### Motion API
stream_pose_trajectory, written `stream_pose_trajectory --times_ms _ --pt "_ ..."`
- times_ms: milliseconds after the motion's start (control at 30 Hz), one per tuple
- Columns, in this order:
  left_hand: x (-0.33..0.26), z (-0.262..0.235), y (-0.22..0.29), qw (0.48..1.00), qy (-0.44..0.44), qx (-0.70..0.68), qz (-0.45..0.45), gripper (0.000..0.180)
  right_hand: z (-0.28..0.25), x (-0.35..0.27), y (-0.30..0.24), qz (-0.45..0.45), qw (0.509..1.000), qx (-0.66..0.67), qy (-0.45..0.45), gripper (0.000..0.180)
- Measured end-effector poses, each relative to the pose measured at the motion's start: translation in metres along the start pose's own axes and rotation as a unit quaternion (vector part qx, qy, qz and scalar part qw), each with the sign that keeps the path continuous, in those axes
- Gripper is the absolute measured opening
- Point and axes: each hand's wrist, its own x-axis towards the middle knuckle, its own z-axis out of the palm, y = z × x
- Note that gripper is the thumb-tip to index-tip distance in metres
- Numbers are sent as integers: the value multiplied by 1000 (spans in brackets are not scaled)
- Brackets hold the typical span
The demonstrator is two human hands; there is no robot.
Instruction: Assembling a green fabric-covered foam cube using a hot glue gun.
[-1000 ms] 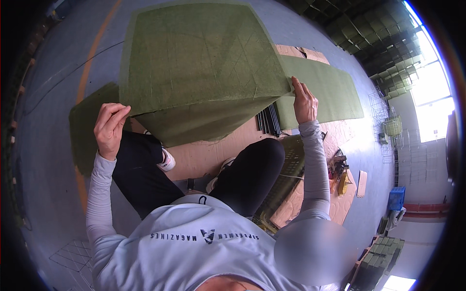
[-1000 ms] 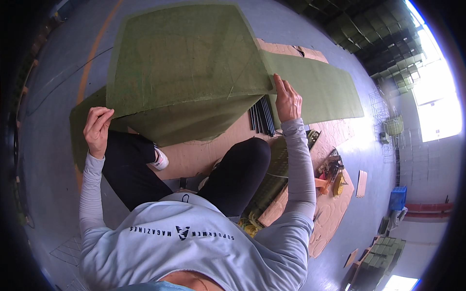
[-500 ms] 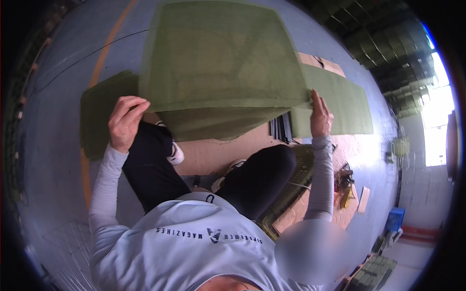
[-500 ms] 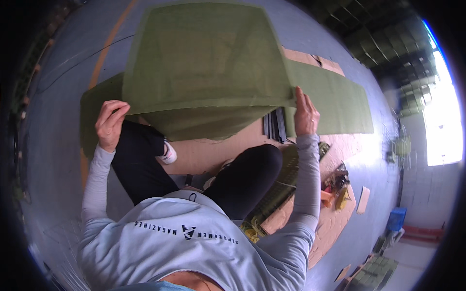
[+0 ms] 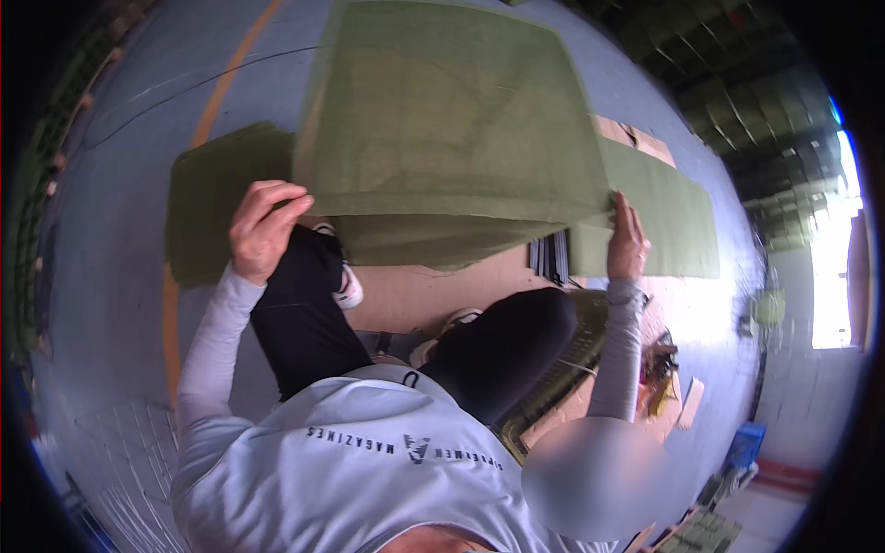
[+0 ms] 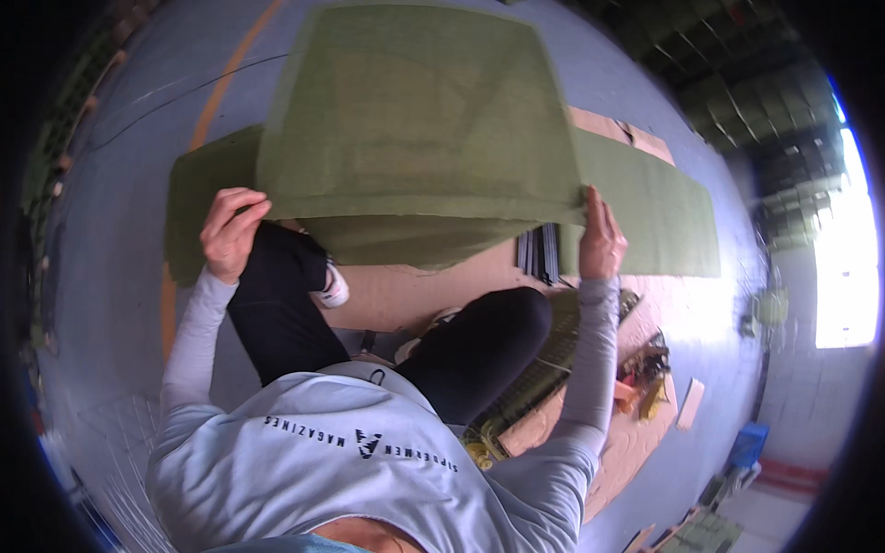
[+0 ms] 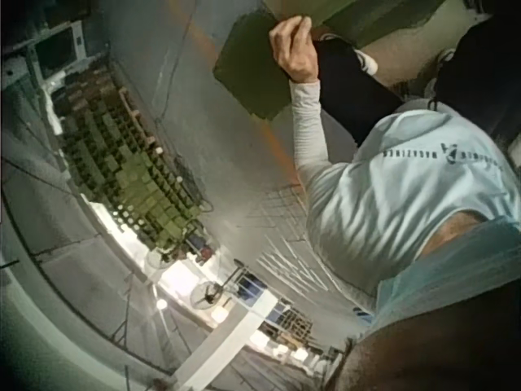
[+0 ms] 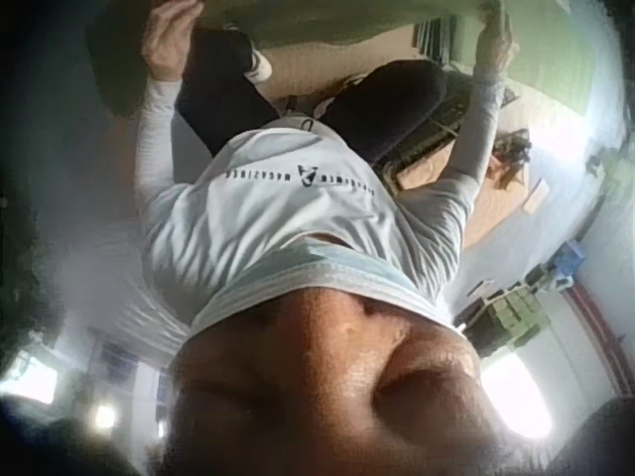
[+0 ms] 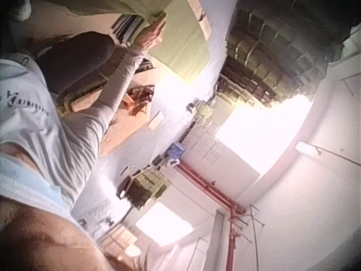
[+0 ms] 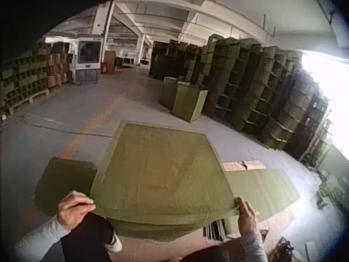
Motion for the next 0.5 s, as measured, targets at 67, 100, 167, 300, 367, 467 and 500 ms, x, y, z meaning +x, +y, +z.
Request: stream_pose_trajectory --times_ms 67,100,167,300,367,467,500 --pt "-5 -1 -2 1000 13 2 -2 25 3 3 -4 0 1000 19 7 51" --pt "-4 -5 -1 1000 9 3 3 25 10 3 -2 13 1000 18 0 48" --pt "-4 -5 -3 1000 7 -7 13 25 6 4 -6 24 1000 19 -7 46" --pt "-4 -2 -4 1000 -2 7 24 26 3 2 -3 50 998 18 -27 46" --pt "-4 -1 -4 1000 0 8 27 26 2 1 -4 55 998 20 -23 47" --pt "-6 0 -5 1000 -5 3 23 21 2 -1 -1 56 998 24 -5 48" --pt "-6 0 -5 1000 -6 5 23 21 2 -1 0 65 995 75 12 48"
